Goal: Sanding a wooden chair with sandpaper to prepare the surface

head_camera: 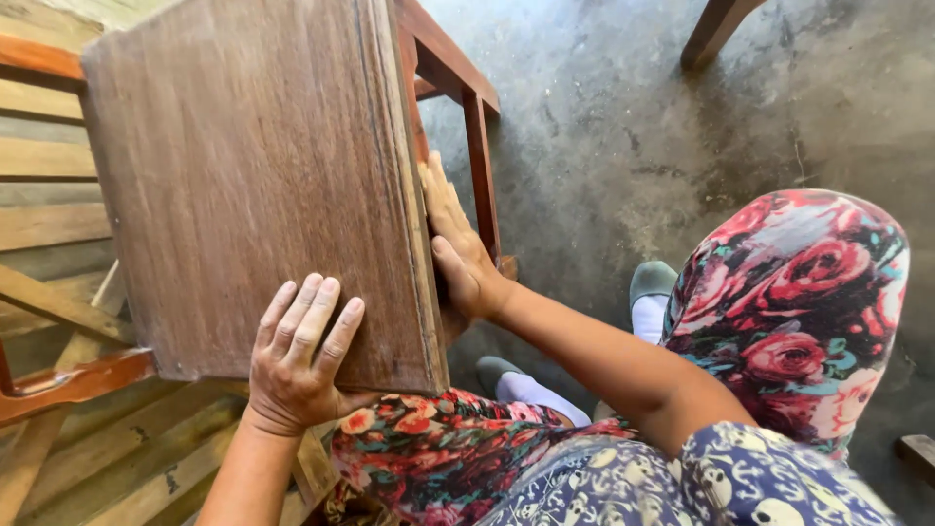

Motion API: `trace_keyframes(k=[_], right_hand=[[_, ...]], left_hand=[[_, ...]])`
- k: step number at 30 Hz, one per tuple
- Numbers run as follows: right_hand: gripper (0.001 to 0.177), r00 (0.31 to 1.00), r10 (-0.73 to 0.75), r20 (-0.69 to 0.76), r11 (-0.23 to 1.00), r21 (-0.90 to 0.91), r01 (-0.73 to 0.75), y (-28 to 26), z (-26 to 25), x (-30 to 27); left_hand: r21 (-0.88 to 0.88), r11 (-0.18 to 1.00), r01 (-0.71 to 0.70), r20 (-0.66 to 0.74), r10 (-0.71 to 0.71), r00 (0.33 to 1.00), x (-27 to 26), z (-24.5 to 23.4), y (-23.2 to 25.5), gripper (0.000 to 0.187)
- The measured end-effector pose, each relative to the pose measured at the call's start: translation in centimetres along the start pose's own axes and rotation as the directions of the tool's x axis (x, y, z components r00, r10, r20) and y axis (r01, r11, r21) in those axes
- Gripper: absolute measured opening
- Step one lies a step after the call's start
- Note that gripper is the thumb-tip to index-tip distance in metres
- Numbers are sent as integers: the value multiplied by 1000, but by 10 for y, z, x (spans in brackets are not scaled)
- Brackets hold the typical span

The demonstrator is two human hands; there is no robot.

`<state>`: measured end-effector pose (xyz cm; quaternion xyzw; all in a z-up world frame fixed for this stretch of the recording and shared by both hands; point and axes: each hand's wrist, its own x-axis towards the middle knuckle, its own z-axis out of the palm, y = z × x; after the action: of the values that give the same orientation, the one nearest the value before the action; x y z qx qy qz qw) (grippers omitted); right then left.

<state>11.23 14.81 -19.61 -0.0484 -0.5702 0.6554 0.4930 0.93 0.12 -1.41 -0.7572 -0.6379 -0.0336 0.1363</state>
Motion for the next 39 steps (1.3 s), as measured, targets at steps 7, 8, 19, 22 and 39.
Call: trace_keyframes(k=[7, 8, 19, 22, 39], right_hand=[[70, 983, 141, 121, 989, 29, -145, -37, -9, -12], [73, 980, 160, 123, 987, -21, -158, -29, -11, -3], [78, 962, 271, 21, 926, 267, -267, 7, -8, 56], [68, 900, 436, -11, 712, 616, -337, 53, -4, 90], [74, 792, 521, 317, 68, 910, -409, 88, -46, 154]], left_hand=[[-26, 996, 90, 232, -82, 969, 0, -8, -1, 82], [-30, 996, 88, 230, -78, 970, -2, -7, -2, 85], [-36, 992, 123, 236, -111, 965, -7, -4, -4, 83], [-32, 991, 132, 226, -122, 967, -8, -2, -3, 84], [-16, 992, 122, 221, -116, 968, 8, 1, -8, 91]])
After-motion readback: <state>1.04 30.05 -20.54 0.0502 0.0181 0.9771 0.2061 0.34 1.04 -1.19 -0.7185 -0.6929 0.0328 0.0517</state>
